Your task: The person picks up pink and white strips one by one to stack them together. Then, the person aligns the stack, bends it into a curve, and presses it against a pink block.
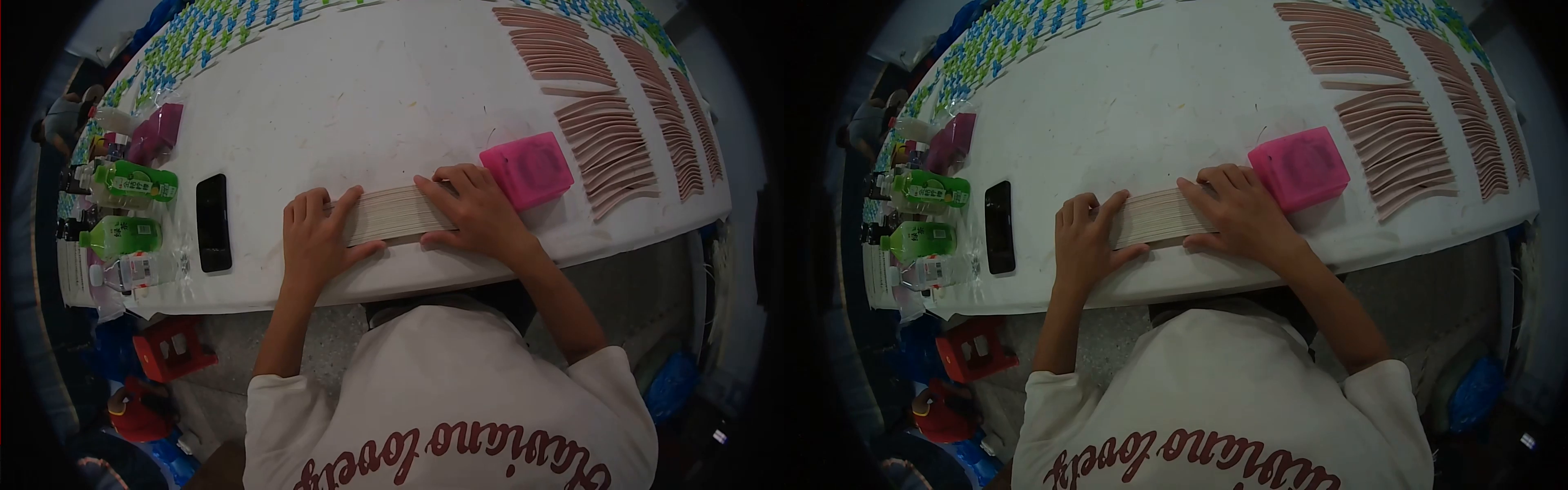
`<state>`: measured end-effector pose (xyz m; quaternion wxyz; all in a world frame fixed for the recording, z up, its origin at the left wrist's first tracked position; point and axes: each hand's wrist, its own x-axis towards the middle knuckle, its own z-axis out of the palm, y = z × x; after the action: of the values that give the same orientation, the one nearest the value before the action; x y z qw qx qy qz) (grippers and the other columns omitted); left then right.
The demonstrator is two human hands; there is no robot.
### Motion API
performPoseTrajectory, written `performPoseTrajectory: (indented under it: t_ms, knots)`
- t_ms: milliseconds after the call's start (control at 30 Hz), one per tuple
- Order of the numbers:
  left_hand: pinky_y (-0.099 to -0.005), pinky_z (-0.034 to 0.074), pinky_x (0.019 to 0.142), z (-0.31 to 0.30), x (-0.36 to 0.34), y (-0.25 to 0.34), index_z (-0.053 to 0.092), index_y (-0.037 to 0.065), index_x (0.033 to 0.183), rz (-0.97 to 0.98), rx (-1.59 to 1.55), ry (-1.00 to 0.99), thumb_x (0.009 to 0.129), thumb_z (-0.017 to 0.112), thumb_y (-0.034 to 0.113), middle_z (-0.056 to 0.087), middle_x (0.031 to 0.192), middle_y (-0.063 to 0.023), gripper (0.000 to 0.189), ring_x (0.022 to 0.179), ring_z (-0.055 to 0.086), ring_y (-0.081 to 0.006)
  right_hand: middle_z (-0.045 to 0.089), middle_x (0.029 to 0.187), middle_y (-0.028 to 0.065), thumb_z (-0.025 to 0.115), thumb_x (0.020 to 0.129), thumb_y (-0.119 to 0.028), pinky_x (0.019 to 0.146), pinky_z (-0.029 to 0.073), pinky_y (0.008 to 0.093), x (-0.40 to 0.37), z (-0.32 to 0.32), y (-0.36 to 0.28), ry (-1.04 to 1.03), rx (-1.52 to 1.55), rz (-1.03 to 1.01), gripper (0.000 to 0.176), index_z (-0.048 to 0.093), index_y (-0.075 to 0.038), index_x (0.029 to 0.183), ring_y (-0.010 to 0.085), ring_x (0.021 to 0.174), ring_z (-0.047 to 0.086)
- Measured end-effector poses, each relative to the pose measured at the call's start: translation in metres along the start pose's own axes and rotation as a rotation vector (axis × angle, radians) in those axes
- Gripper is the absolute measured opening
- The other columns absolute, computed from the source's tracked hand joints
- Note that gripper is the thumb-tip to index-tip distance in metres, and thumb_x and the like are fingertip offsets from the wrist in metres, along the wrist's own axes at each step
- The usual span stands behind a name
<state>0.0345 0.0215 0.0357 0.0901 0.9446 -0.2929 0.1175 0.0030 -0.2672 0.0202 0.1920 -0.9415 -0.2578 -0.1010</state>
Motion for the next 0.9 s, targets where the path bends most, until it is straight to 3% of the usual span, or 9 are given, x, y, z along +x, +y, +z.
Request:
performPoseTrajectory:
  t_ms: [133,300,400,567,667,733,767,833,900]
  knots:
    - [-0.0454,0.041,0.101,-0.002,-0.013,-0.027,0.061,0.017,0.138,-0.016,-0.080,-0.104,0.072,0.080,0.068,0.054,0.117,-0.0111,0.086,0.112,0.052,-0.0297,0.055,0.128,0.0128,0.076,0.082,-0.060,0.110,0.038,0.0496,-0.002,0.002,-0.004,0.021,-0.038,0.038,0.081,0.056,-0.009,0.143,0.0317,0.126,0.049]
    - [-0.0463,0.040,0.103,-0.008,-0.019,-0.025,0.056,0.011,0.143,0.047,0.021,-0.092,0.079,0.075,0.068,0.054,0.119,-0.0129,0.088,0.114,0.051,-0.0303,0.048,0.153,0.0149,0.066,0.089,-0.065,0.122,0.027,0.0576,0.000,0.007,-0.011,-0.011,-0.094,0.029,0.082,0.049,-0.015,0.151,0.0361,0.148,0.038]
    - [-0.0472,0.039,0.104,0.000,-0.013,-0.006,0.055,0.009,0.144,0.047,0.068,-0.060,0.081,0.073,0.069,0.053,0.120,-0.0140,0.089,0.116,0.050,-0.0305,0.043,0.160,0.0130,0.061,0.091,-0.068,0.123,0.025,0.0588,0.003,0.007,-0.008,-0.027,-0.108,0.031,0.082,0.047,-0.019,0.154,0.0354,0.151,0.036]
    - [-0.0514,0.033,0.110,0.006,-0.013,-0.003,0.049,0.011,0.151,-0.082,-0.010,-0.113,0.082,0.072,0.070,0.049,0.128,-0.0162,0.093,0.122,0.046,-0.0352,0.041,0.161,0.0160,0.064,0.087,-0.070,0.123,0.024,0.0591,0.002,0.006,-0.015,-0.038,-0.149,0.092,0.086,0.048,-0.019,0.155,0.0385,0.152,0.033]
    - [-0.0499,0.039,0.107,-0.002,-0.010,-0.012,0.055,0.010,0.143,-0.095,0.004,-0.130,0.074,0.081,0.067,0.048,0.127,-0.0152,0.093,0.119,0.047,-0.0341,0.041,0.159,0.0198,0.068,0.085,-0.070,0.123,0.024,0.0598,-0.003,0.006,-0.019,0.007,-0.128,0.190,0.089,0.047,-0.019,0.155,0.0427,0.151,0.032]
    - [-0.0493,0.042,0.109,-0.008,-0.012,-0.025,0.054,0.010,0.144,-0.091,-0.197,-0.194,0.069,0.091,0.052,0.047,0.134,-0.0158,0.094,0.123,0.047,-0.0360,0.041,0.158,0.0222,0.070,0.084,-0.069,0.123,0.024,0.0600,-0.003,0.008,-0.019,0.032,-0.084,0.232,0.090,0.047,-0.018,0.155,0.0451,0.150,0.032]
    - [-0.0493,0.042,0.109,-0.007,-0.017,-0.031,0.054,0.010,0.144,-0.090,-0.199,-0.196,0.069,0.091,0.052,0.047,0.134,-0.0158,0.094,0.123,0.047,-0.0360,0.042,0.157,0.0229,0.072,0.084,-0.067,0.123,0.024,0.0599,-0.003,0.009,-0.018,0.033,-0.074,0.227,0.090,0.048,-0.017,0.154,0.0449,0.150,0.032]
    - [-0.0474,0.046,0.108,-0.001,-0.026,-0.039,0.052,0.008,0.147,-0.098,-0.336,-0.130,0.064,0.097,0.037,0.046,0.140,-0.0159,0.099,0.129,0.046,-0.0371,0.042,0.156,0.0237,0.073,0.083,-0.066,0.123,0.024,0.0598,-0.001,0.011,-0.018,0.035,-0.066,0.230,0.089,0.049,-0.016,0.153,0.0447,0.150,0.032]
    - [-0.0471,0.046,0.110,-0.003,-0.026,-0.040,0.051,0.009,0.149,-0.138,-0.394,-0.140,0.063,0.097,0.034,0.045,0.142,-0.0162,0.101,0.131,0.045,-0.0374,0.043,0.155,0.0234,0.074,0.083,-0.063,0.123,0.025,0.0594,0.001,0.014,-0.021,0.031,-0.029,0.207,0.087,0.051,-0.014,0.151,0.0443,0.150,0.032]
